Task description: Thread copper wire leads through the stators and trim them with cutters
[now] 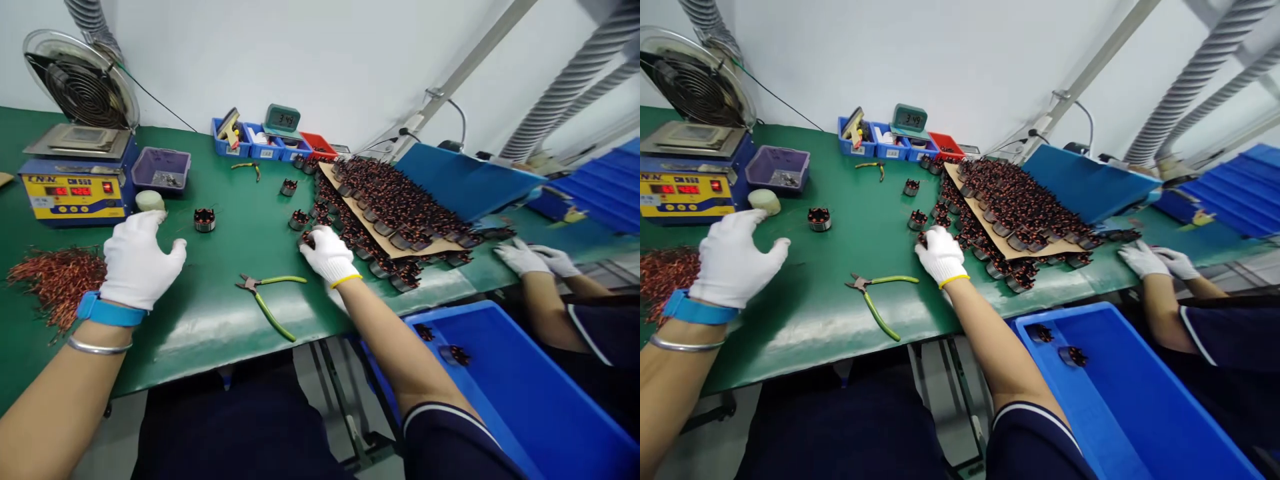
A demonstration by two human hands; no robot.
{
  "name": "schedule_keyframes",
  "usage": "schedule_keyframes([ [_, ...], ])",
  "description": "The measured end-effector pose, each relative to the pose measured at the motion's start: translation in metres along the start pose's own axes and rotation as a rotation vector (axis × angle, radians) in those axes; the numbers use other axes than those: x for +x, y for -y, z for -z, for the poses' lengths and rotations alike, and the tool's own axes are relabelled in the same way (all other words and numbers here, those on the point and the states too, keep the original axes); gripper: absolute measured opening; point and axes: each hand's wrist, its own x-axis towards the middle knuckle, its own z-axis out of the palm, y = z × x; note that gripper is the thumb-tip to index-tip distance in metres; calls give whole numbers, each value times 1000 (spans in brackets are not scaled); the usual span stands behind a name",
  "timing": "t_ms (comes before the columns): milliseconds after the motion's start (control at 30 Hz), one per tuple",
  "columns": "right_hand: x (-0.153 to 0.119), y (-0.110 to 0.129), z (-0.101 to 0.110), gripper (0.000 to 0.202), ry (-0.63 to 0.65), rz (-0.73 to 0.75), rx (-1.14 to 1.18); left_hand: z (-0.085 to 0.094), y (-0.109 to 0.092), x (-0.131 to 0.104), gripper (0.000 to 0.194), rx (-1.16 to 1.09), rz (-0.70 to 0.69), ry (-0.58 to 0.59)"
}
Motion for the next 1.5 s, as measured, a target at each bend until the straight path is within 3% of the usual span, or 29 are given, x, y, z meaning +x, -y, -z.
schedule_keyframes([
  [67, -4, -7, 4, 46, -165, 49, -1, -5, -2, -1, 57, 2, -29, 3],
  [133, -17, 4, 6, 54, -264, 265, 80, -10, -3, -3, 59, -15, -42, 10],
  [233, -34, 40, 0, 56, -124, 680, 296, -15, -7, -3, 66, -43, -20, 36],
  [300, -37, 62, -9, 61, -53, 778, 360, -17, -13, 2, 74, -17, 33, 89],
  [433, -30, 72, -26, 66, -54, 772, 404, -23, -34, 32, 98, 80, 55, 234],
  [567, -21, 50, -32, 58, -67, 674, 372, -44, -48, 74, 108, 153, 68, 343],
  [667, -12, 33, -33, 55, -81, 537, 336, -59, -52, 90, 101, 173, 84, 393],
  [733, -8, 27, -33, 58, -98, 476, 322, -62, -56, 81, 97, 164, 50, 366],
  [800, -7, 26, -32, 65, -107, 523, 333, -58, -64, 57, 94, 95, -32, 353],
  [900, -11, 34, -28, 68, -74, 719, 374, -43, -77, 11, 97, -69, -180, 526],
  [967, -15, 41, -26, 62, -17, 808, 403, -32, -82, -12, 95, -128, -200, 596],
  [1100, -20, 54, -27, 59, 66, 875, 473, -12, -80, -18, 100, -363, -21, 740],
  [1200, -22, 62, -30, 55, 66, 870, 514, 0, -80, -5, 84, -695, 131, 791],
  [1267, -23, 66, -31, 51, 73, 861, 515, 5, -85, 0, 68, -916, 152, 783],
  [1333, -23, 67, -31, 49, 93, 861, 512, 8, -89, -1, 58, -1041, 63, 714],
  [1367, -23, 67, -31, 50, 103, 865, 515, 10, -89, -2, 57, -1040, -29, 620],
  [1433, -24, 65, -28, 59, 109, 873, 544, 12, -83, -3, 59, -919, -215, 291],
  [1500, -26, 62, -23, 75, 96, 844, 593, 15, -69, -1, 64, -788, -289, 45],
])
